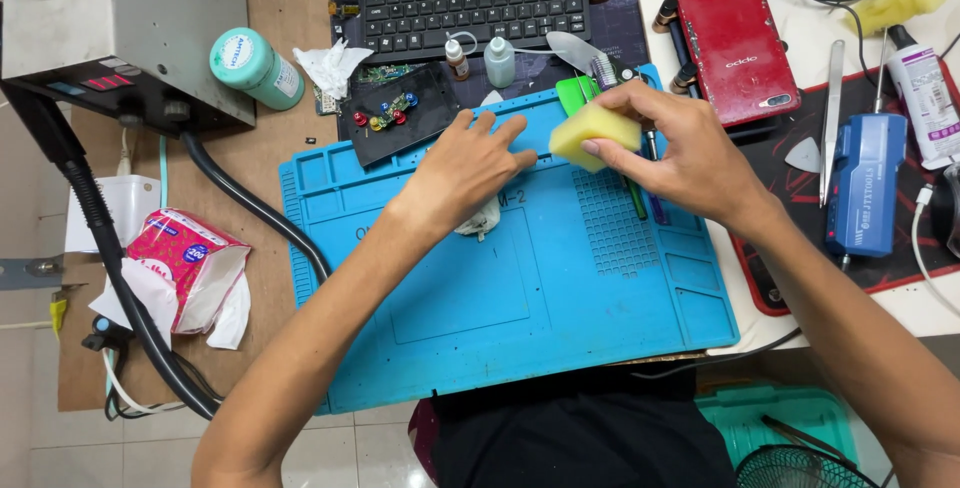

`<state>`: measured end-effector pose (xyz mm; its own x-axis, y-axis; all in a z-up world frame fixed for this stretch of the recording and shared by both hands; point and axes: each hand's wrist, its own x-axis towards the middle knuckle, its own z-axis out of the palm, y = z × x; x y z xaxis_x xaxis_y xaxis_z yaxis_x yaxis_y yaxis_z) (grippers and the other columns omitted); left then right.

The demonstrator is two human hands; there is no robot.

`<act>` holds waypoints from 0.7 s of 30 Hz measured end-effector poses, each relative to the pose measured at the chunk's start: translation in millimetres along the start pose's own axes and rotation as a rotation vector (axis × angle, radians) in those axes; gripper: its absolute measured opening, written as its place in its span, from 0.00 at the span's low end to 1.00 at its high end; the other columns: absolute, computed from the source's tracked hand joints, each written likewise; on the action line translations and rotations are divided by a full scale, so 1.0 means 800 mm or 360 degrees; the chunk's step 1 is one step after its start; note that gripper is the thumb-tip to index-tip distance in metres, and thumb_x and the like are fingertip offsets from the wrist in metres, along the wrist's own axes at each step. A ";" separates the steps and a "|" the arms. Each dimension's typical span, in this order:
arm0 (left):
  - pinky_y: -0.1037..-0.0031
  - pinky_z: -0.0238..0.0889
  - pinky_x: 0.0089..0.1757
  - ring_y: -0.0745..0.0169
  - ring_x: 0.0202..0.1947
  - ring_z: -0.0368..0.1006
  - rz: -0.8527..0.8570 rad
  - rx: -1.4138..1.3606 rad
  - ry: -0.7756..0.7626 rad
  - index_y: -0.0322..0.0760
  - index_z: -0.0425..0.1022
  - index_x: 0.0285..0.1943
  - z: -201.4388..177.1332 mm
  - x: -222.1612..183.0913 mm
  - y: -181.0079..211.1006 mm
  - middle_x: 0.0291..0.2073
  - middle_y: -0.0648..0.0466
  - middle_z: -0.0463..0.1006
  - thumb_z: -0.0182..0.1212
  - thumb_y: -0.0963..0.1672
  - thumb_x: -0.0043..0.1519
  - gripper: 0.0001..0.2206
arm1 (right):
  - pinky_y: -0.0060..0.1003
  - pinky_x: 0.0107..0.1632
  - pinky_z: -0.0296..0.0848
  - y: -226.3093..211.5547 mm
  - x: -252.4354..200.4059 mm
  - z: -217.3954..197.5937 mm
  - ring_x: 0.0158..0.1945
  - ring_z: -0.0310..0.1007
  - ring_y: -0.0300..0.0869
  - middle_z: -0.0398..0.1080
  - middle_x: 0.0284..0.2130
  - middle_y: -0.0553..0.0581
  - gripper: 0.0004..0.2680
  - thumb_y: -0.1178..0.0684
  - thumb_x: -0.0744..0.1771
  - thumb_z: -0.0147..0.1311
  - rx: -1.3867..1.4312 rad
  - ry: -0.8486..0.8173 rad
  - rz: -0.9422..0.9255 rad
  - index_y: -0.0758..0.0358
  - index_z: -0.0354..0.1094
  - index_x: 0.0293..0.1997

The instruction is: Disassembling a phone frame with an electric screwdriver and cleaning the repair mat and components with a sponge.

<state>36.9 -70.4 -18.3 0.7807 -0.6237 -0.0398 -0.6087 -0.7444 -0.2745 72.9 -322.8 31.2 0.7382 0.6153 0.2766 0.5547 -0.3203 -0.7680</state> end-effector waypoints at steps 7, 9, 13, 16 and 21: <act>0.62 0.69 0.43 0.53 0.40 0.79 0.0043 -0.0607 0.0032 0.50 0.82 0.55 -0.011 -0.007 0.013 0.48 0.51 0.76 0.68 0.42 0.61 0.13 | 0.51 0.43 0.77 -0.005 0.009 0.001 0.38 0.78 0.57 0.75 0.36 0.71 0.11 0.62 0.67 0.61 -0.0027 -0.0027 -0.0057 0.73 0.70 0.53; 0.60 0.69 0.43 0.49 0.38 0.78 0.0112 -0.0942 0.0019 0.45 0.83 0.50 -0.023 -0.013 0.014 0.44 0.51 0.75 0.72 0.48 0.57 0.13 | 0.52 0.43 0.76 -0.007 0.009 0.001 0.39 0.78 0.59 0.75 0.36 0.72 0.11 0.62 0.67 0.62 -0.0044 -0.0009 -0.0035 0.73 0.70 0.54; 0.65 0.66 0.39 0.53 0.35 0.74 -0.0137 -0.1008 0.0225 0.40 0.81 0.48 -0.008 -0.004 0.012 0.39 0.52 0.70 0.67 0.46 0.62 0.09 | 0.49 0.44 0.76 -0.006 0.009 0.003 0.38 0.78 0.58 0.75 0.36 0.71 0.11 0.62 0.67 0.62 -0.0062 0.0019 -0.0025 0.72 0.70 0.54; 0.69 0.64 0.38 0.61 0.33 0.71 -0.0278 -0.1093 0.0250 0.39 0.82 0.48 0.005 0.002 0.020 0.37 0.55 0.68 0.66 0.43 0.63 0.08 | 0.50 0.44 0.76 -0.007 0.009 0.003 0.38 0.78 0.59 0.75 0.36 0.72 0.11 0.62 0.66 0.62 -0.0043 0.0010 -0.0016 0.72 0.70 0.53; 0.71 0.64 0.35 0.63 0.30 0.69 -0.0377 -0.1107 0.0262 0.36 0.82 0.47 0.009 0.006 0.031 0.34 0.57 0.65 0.67 0.43 0.61 0.08 | 0.51 0.44 0.76 -0.010 0.009 0.000 0.39 0.79 0.59 0.76 0.36 0.72 0.11 0.62 0.66 0.62 -0.0064 -0.0007 0.0012 0.72 0.70 0.53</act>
<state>26.6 -90.2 -32.4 0.9039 -0.4150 0.1038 -0.4186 -0.8080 0.4147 73.6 -315.6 39.6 0.7408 0.6159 0.2682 0.5642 -0.3537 -0.7461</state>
